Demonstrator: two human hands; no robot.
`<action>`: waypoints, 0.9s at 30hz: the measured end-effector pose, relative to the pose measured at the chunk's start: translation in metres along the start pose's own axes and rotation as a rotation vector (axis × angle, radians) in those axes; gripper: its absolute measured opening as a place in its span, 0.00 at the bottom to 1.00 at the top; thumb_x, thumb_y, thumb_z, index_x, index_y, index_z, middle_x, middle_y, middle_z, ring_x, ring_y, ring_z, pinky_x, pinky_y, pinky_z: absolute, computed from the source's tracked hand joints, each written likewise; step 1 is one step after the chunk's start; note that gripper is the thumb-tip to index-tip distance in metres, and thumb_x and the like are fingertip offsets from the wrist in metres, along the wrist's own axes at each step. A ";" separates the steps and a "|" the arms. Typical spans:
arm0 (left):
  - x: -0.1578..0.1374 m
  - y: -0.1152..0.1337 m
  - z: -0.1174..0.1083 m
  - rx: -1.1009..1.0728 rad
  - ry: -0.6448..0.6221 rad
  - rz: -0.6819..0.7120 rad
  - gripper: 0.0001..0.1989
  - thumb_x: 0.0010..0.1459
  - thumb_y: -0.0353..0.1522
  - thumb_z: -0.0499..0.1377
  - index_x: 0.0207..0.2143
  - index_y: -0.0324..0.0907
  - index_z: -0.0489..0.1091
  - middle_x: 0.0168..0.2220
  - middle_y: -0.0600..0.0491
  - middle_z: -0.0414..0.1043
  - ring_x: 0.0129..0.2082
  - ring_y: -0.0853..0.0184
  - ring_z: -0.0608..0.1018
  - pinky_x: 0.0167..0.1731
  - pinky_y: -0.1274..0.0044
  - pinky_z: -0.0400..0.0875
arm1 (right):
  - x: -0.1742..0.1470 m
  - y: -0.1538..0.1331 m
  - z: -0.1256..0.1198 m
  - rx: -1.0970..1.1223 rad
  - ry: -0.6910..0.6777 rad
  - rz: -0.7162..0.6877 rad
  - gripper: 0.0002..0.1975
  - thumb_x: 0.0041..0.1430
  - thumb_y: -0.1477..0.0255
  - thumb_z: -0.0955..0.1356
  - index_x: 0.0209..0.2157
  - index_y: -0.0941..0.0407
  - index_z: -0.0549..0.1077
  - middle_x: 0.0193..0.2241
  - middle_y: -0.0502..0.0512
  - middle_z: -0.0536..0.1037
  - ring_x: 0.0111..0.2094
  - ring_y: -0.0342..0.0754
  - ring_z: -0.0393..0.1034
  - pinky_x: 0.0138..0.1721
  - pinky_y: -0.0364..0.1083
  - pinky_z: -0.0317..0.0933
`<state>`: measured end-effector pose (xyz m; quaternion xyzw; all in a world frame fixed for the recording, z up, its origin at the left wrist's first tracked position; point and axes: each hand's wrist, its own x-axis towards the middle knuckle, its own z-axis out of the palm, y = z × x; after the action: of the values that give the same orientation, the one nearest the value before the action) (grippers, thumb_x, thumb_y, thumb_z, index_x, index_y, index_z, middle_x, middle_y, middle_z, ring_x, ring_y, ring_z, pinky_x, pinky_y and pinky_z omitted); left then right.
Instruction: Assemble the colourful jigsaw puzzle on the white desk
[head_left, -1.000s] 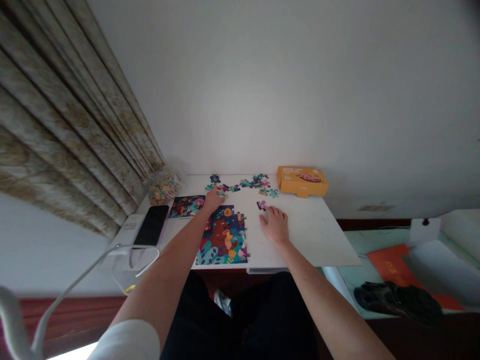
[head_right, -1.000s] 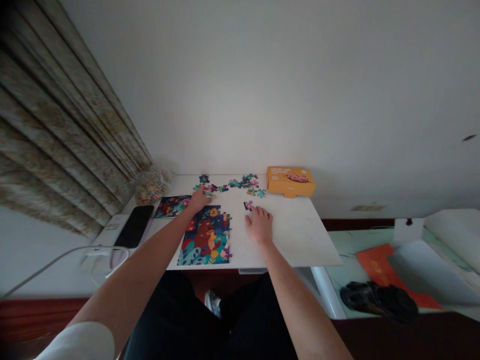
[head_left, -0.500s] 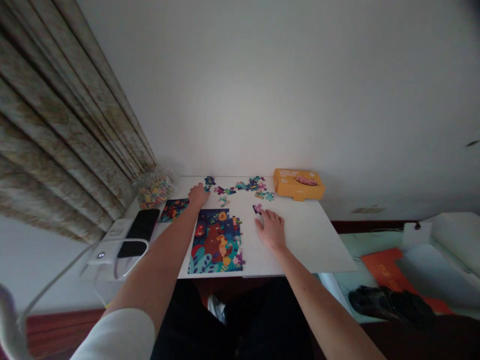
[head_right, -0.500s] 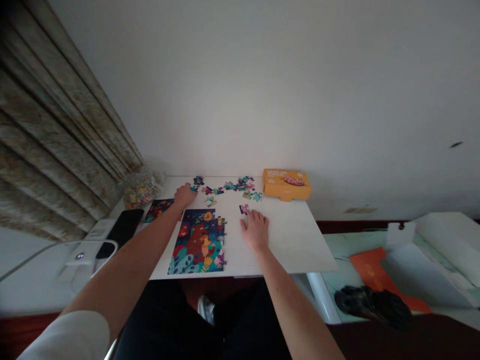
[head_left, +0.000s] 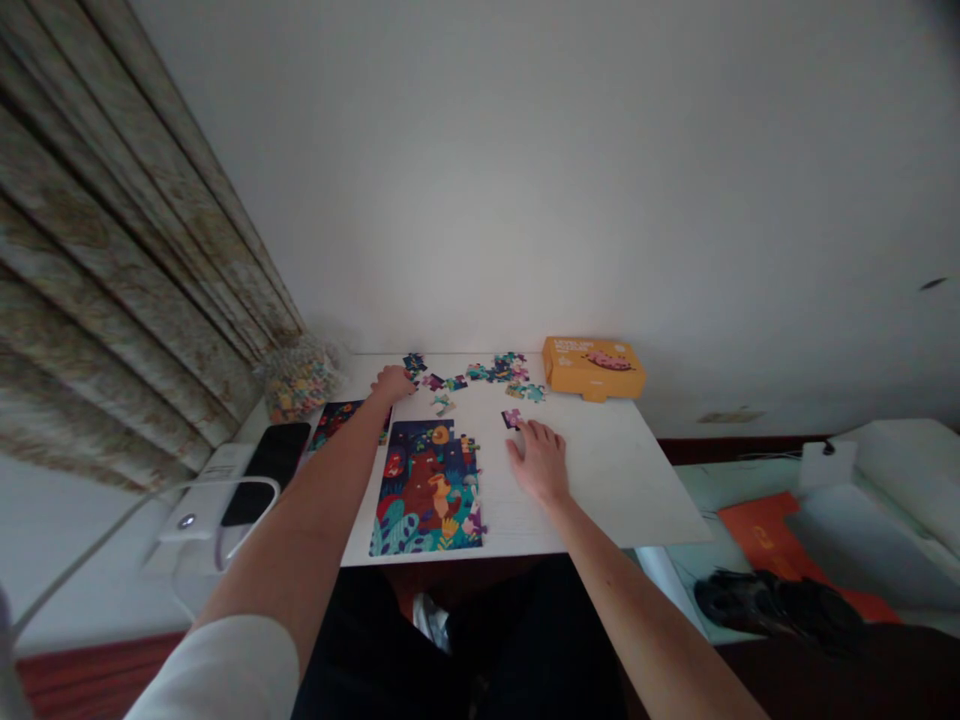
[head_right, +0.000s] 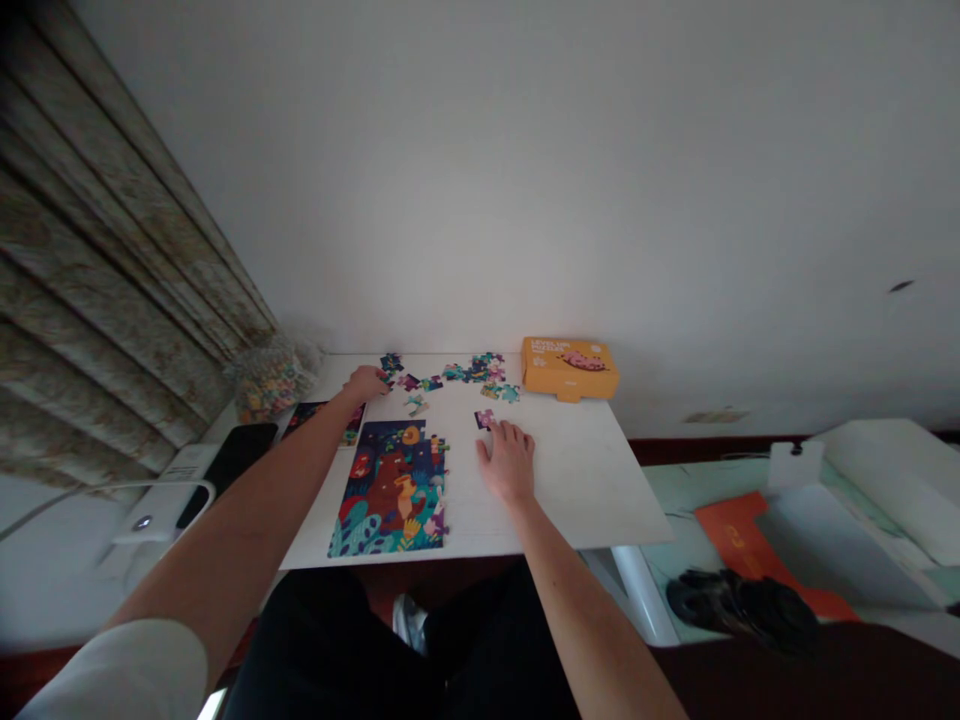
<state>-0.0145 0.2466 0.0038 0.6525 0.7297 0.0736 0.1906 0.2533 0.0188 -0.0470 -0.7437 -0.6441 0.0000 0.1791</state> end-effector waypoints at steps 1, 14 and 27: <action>-0.004 0.003 -0.001 0.021 0.008 0.004 0.22 0.46 0.30 0.68 0.47 0.43 0.76 0.55 0.40 0.74 0.56 0.45 0.75 0.52 0.62 0.70 | 0.000 0.001 0.001 0.009 0.001 0.000 0.21 0.71 0.63 0.62 0.60 0.55 0.71 0.59 0.64 0.73 0.59 0.58 0.64 0.60 0.56 0.51; -0.216 -0.031 0.074 0.075 0.156 0.644 0.17 0.66 0.37 0.56 0.56 0.51 0.75 0.61 0.47 0.72 0.63 0.55 0.71 0.70 0.57 0.54 | 0.089 0.024 0.015 0.023 0.172 0.468 0.30 0.67 0.51 0.64 0.54 0.63 0.75 0.53 0.75 0.74 0.56 0.67 0.66 0.54 0.61 0.56; -0.233 -0.035 0.072 0.042 0.156 0.660 0.19 0.67 0.37 0.56 0.58 0.48 0.73 0.60 0.46 0.73 0.63 0.54 0.71 0.68 0.56 0.58 | 0.094 0.040 0.015 0.159 0.124 0.479 0.23 0.58 0.58 0.73 0.49 0.59 0.78 0.52 0.68 0.75 0.55 0.62 0.67 0.55 0.58 0.57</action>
<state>-0.0024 0.0036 -0.0328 0.8496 0.4931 0.1660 0.0864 0.3045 0.1087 -0.0504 -0.8571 -0.4354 0.0475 0.2712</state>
